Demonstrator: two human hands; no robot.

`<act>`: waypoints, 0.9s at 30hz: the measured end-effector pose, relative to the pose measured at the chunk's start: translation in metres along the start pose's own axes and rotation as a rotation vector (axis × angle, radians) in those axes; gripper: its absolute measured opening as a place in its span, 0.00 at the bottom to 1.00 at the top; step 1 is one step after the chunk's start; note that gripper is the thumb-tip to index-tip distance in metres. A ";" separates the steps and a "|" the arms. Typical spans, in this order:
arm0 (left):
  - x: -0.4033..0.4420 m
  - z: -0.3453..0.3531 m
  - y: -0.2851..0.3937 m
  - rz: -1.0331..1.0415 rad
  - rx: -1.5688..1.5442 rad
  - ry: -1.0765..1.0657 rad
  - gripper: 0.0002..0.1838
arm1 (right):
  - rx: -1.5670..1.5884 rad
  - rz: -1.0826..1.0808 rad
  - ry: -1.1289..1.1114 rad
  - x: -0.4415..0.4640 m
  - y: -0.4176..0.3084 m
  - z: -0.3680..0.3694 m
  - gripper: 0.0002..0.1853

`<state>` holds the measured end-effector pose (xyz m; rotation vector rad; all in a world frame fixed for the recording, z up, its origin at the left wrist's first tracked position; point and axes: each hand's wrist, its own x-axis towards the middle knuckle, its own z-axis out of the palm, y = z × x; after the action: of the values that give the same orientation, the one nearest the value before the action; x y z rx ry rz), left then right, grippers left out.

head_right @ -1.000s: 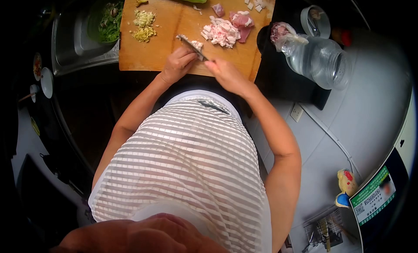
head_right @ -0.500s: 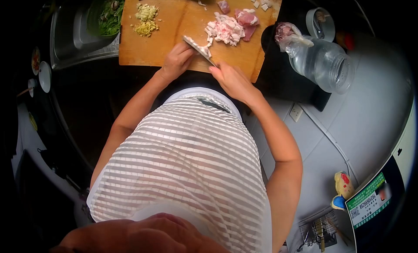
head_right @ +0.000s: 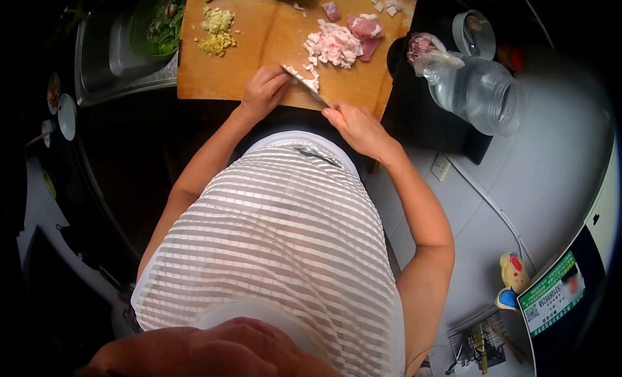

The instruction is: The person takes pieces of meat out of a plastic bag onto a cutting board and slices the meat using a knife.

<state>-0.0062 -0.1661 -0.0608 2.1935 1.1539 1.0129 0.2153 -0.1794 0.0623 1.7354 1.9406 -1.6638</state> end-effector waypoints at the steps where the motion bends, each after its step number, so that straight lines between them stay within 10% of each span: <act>1: 0.000 -0.001 -0.001 -0.010 0.003 -0.002 0.11 | -0.014 -0.017 -0.010 0.007 0.001 0.002 0.21; 22: 0.003 0.000 -0.001 0.029 0.028 0.047 0.09 | 0.123 -0.096 0.011 0.032 0.007 0.015 0.20; 27: 0.010 0.005 0.001 0.026 0.033 0.003 0.07 | 0.559 0.119 0.028 0.025 0.008 0.007 0.17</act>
<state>0.0024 -0.1585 -0.0592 2.2394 1.1536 1.0150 0.2083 -0.1687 0.0380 1.9922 1.4223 -2.2954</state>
